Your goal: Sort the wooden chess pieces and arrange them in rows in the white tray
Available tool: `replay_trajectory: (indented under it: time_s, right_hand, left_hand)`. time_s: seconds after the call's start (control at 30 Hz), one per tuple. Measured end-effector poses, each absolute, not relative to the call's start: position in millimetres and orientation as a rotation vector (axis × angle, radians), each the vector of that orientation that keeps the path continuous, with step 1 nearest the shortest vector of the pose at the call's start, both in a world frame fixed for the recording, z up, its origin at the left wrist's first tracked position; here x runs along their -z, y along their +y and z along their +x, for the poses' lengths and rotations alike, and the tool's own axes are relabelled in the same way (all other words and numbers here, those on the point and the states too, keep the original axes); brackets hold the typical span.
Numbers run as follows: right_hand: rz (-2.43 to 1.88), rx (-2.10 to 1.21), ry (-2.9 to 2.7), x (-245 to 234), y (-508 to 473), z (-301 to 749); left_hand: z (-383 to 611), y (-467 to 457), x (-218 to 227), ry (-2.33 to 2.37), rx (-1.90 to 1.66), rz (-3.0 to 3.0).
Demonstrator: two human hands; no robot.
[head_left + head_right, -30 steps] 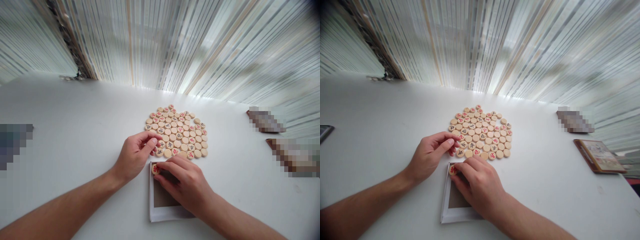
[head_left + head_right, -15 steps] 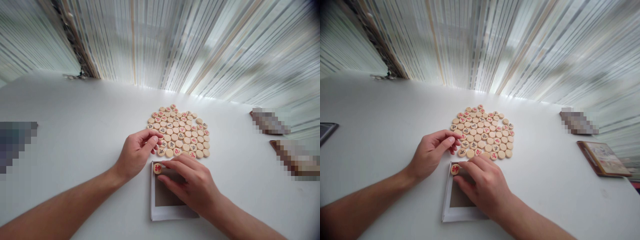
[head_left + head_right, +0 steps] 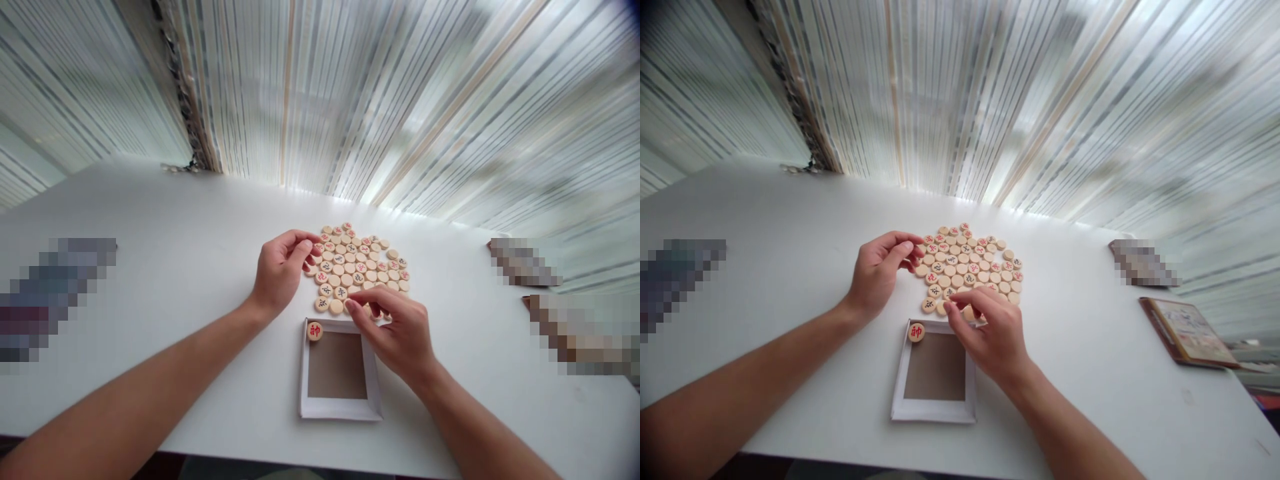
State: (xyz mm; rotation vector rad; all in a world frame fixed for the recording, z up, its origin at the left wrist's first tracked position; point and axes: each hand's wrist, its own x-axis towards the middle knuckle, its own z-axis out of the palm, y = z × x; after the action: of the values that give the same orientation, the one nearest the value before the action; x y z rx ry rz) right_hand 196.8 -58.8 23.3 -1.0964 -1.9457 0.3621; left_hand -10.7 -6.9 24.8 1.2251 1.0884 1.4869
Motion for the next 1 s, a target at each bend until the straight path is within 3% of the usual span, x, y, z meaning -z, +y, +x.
replay_trajectory:
  time_s: [0.57, 1.0]
  right_hand:
    - [-1.147, -0.401, -1.858, -17.2, -49.4, 198.4]
    - [-1.508, -0.429, -1.957, -38.3, 61.3, 218.4]
  left_hand:
    - [0.9, 117.1, -39.7, 1.391, -1.832, 1.167]
    - [-26.8, 40.4, -17.6, 1.472, -1.397, 1.923]
